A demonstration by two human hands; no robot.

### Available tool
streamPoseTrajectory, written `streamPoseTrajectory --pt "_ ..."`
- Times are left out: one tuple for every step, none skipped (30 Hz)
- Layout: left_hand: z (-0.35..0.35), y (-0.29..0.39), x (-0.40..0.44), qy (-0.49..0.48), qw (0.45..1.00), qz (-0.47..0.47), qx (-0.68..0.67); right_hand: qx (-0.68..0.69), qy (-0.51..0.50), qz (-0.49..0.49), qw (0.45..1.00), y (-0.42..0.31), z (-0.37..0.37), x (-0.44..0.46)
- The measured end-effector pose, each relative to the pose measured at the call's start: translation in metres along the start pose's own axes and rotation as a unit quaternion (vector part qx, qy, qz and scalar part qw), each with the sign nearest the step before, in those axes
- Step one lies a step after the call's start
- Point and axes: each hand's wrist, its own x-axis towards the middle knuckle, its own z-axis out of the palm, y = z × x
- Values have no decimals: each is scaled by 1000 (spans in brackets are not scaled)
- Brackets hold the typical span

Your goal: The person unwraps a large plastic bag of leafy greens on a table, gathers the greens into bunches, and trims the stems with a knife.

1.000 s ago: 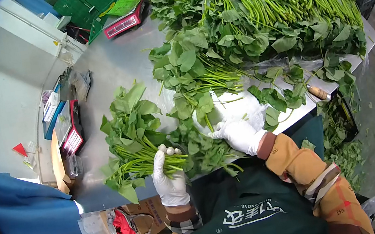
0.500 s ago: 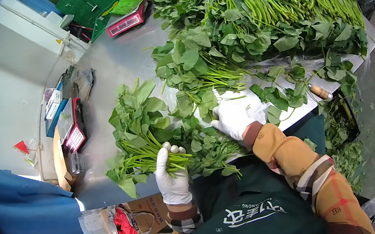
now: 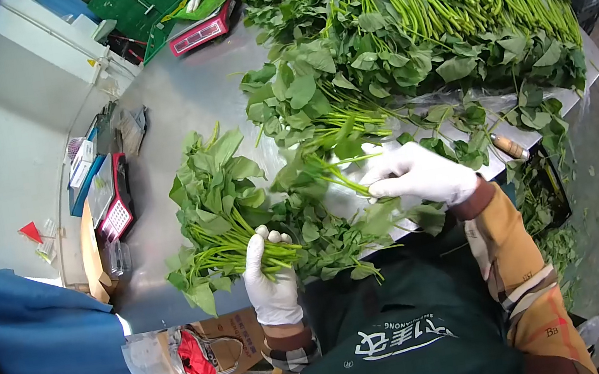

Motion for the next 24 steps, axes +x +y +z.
streamPoseTrajectory --pt "0 0 0 1 1000 1 -1 57 -8 -5 998 -6 -1 -3" --pt "1 0 0 1 1000 2 -3 116 13 20 993 -3 -1 -7" --pt "3 0 1 0 1000 2 -4 -28 65 31 997 5 -1 -6" --pt "2 0 -1 -1 1000 8 -2 -169 118 43 978 18 0 -4" --pt "1 0 -1 -5 1000 12 2 -62 105 56 991 23 1 -3" --pt "2 -1 2 -9 1000 17 3 46 129 36 990 26 4 -8" --pt "3 -3 1 -6 1000 14 4 93 163 0 982 27 8 -11" --pt "2 -3 -1 1 1000 10 7 142 195 -32 970 25 14 -15" --pt "3 -4 -1 3 1000 8 8 117 202 -31 972 30 18 -13" --pt "6 -6 1 1 1000 8 10 92 209 -29 973 35 22 -11" --pt "8 -7 0 4 1000 4 12 101 222 -48 969 27 31 -14" --pt "11 -9 -2 6 1000 -5 14 110 234 -67 964 24 36 -17" --pt "15 -12 -4 8 1000 -13 17 103 239 -68 963 16 43 -18" --pt "17 -15 -6 11 1000 -22 19 96 245 -70 962 8 49 -20" --pt "16 -19 -7 5 999 -32 17 -32 274 -147 950 12 52 -17" --pt "19 -23 -9 -1 999 -37 26 -55 286 -196 936 18 61 -12" --pt "22 -27 -11 9 998 -46 36 -78 300 -244 919 18 70 -7" --pt "24 -31 -11 18 997 -54 47 -136 298 -265 907 14 74 -6" --pt "25 -35 -13 19 997 -43 62 -192 295 -284 892 8 76 -8" --pt "29 -36 -16 9 996 -38 85 -248 292 -304 872 2 79 -8" --pt "27 -38 -15 -12 995 -38 89 -282 288 -297 866 -1 84 -8" --pt "25 -40 -14 -34 994 -39 92 -296 283 -292 864 0 88 -8" --pt "25 -39 -14 -28 994 -39 103 -311 279 -287 862 1 92 -8" --pt "25 -39 -15 -23 993 -40 113 -326 275 -282 859 1 95 -8"
